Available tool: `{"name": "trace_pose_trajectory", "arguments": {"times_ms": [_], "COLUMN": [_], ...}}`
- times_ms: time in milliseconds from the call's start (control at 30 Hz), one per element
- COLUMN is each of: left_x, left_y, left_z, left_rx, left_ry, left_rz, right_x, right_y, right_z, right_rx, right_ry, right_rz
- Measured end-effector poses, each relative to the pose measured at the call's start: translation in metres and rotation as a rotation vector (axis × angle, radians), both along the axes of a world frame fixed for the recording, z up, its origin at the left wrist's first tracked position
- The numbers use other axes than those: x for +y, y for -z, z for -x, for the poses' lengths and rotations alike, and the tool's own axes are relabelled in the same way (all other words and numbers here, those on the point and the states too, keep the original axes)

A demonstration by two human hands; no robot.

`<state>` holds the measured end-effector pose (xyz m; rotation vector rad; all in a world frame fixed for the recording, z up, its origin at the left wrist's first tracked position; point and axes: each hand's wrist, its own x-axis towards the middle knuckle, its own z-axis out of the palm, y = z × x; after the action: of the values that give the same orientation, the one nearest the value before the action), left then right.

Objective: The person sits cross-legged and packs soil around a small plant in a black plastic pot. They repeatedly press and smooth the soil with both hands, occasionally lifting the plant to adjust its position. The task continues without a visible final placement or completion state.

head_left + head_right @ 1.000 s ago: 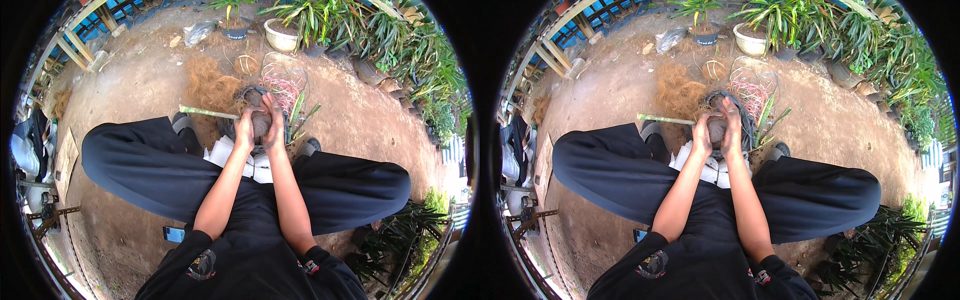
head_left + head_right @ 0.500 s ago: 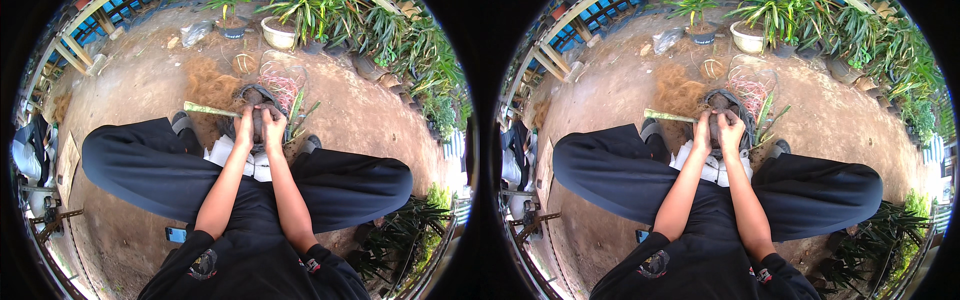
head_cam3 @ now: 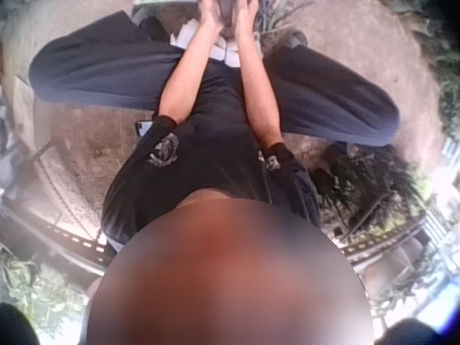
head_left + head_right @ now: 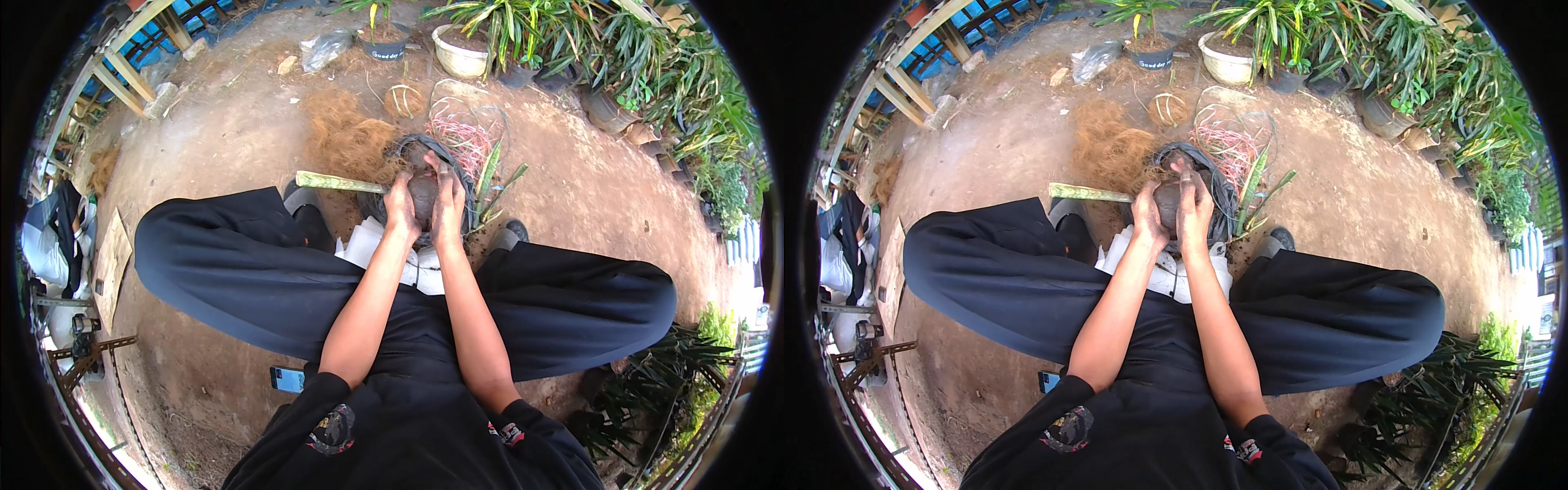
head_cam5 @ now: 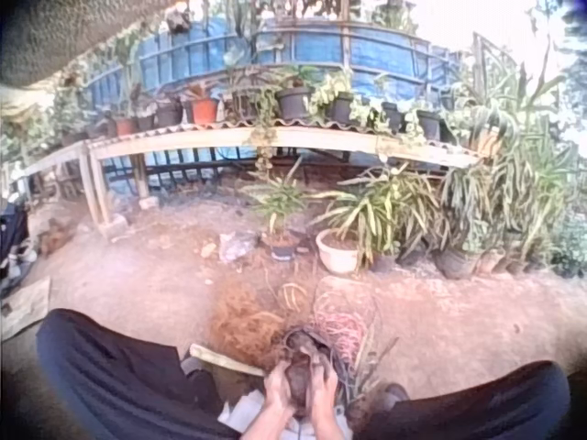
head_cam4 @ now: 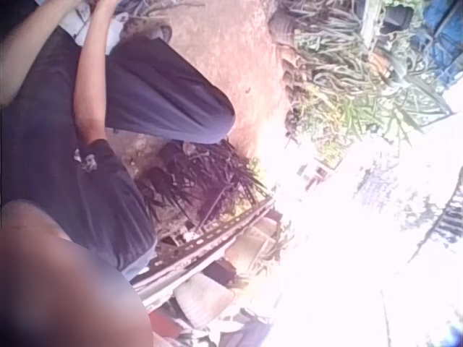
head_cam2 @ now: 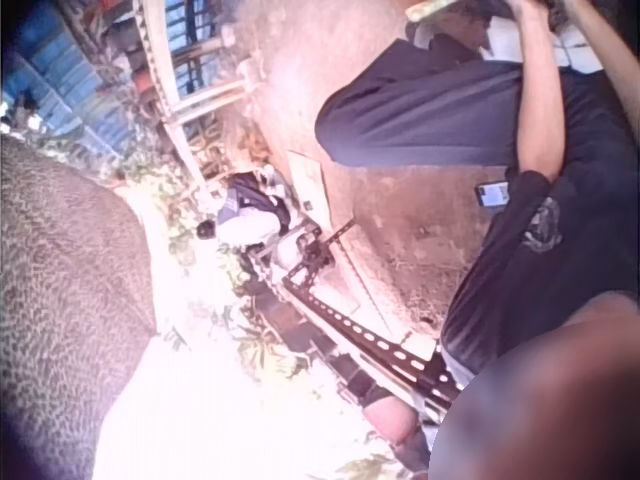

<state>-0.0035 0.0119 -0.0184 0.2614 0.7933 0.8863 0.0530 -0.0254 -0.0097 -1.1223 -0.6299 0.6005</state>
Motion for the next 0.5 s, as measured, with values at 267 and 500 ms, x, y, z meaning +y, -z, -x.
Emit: {"name": "trace_pose_trajectory", "arguments": {"times_ms": [267, 500], "left_x": [0.000, 0.004], "left_y": [0.009, 0.020], "left_z": [-0.006, -0.006], "left_rx": [0.101, 0.640], "left_ry": [-0.084, -0.288], "left_rz": [-0.431, -1.053], "right_x": [-0.004, -0.008], "right_y": [-0.006, -0.006], "right_z": [-0.016, -0.012], "right_rx": [0.581, 0.535], "right_ry": [-0.208, -0.205], "right_rz": [0.153, 0.228]}}
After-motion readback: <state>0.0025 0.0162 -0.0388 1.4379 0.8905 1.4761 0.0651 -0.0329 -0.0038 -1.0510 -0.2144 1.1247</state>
